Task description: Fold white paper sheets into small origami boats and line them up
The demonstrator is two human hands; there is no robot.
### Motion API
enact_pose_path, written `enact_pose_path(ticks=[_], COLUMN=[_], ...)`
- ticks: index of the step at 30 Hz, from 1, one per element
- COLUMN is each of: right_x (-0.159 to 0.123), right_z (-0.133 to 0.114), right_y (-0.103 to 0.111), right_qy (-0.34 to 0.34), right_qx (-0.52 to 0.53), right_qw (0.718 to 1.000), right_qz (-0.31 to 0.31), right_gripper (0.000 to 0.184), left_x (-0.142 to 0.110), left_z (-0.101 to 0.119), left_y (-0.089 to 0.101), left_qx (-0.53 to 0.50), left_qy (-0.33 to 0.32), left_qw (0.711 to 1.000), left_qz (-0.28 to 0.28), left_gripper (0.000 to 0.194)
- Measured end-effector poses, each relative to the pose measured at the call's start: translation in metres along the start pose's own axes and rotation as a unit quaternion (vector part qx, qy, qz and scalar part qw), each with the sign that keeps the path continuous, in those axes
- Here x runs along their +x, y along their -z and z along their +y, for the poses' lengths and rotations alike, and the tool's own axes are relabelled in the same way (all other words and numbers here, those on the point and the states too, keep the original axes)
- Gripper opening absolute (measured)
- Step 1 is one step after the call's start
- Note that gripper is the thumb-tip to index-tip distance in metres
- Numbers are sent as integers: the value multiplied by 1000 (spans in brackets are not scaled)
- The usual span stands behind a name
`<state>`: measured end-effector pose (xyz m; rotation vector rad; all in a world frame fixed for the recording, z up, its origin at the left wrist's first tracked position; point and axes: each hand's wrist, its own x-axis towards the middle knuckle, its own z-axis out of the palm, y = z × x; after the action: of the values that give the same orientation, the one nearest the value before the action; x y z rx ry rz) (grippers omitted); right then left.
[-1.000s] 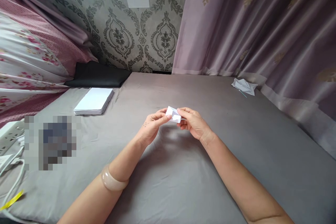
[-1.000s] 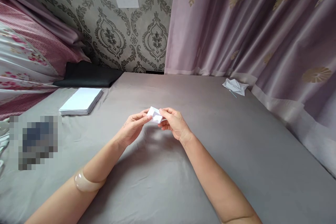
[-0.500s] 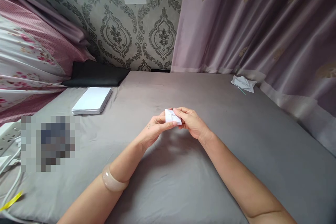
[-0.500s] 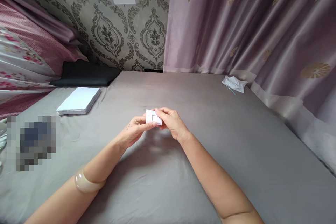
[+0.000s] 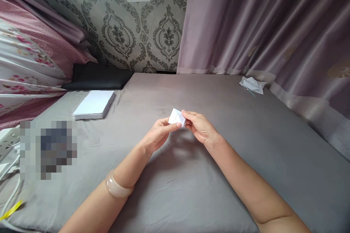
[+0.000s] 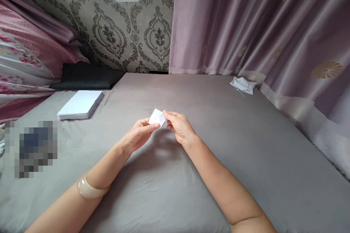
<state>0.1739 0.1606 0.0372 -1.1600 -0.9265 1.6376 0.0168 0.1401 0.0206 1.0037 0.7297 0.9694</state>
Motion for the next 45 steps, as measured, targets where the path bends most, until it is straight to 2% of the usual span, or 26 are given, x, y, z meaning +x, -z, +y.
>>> enact_pose_path(ticks=[7,16,23,25,27,29,30,32,35,40,43,45], right_x=[-2,0,8,9,8,5,4,2,2,4,4,5], right_z=[5,10,17,17,14,9,7,5,7,11,11,11], right_y=[-4,-4,1,2,4,5,5,5,4,4,4,5], right_qy=[0,-10,-5,31,144,283,338,397,435,477,468,430], right_qx=[-7,-13,-66,-109,-184,-267,-303,-360,-396,-410,-413,-408], right_qw=[1000,1000,998,993,972,919,889,844,809,778,781,805], right_qz=[11,10,-15,-10,38,64,53,2,-22,-16,-28,-27], right_gripper=[41,42,44,40,31,20,16,13,13,12,13,18], left_x=[0,2,2,2,3,3,4,4,4,1,0,0], left_z=[-3,0,-1,0,2,5,6,8,8,8,8,9], left_y=[4,2,-3,-4,-5,-4,-3,-3,-3,-5,-5,-5], left_qx=[-38,-125,-206,-214,-225,-239,-245,-257,-262,-264,-269,-271], left_qy=[55,86,110,110,108,101,98,94,97,108,109,103], left_qw=[998,988,968,965,960,953,951,947,946,946,947,948], left_qz=[-1,42,92,106,129,154,163,171,166,154,138,131], left_gripper=[18,15,14,15,14,12,11,9,13,15,13,13])
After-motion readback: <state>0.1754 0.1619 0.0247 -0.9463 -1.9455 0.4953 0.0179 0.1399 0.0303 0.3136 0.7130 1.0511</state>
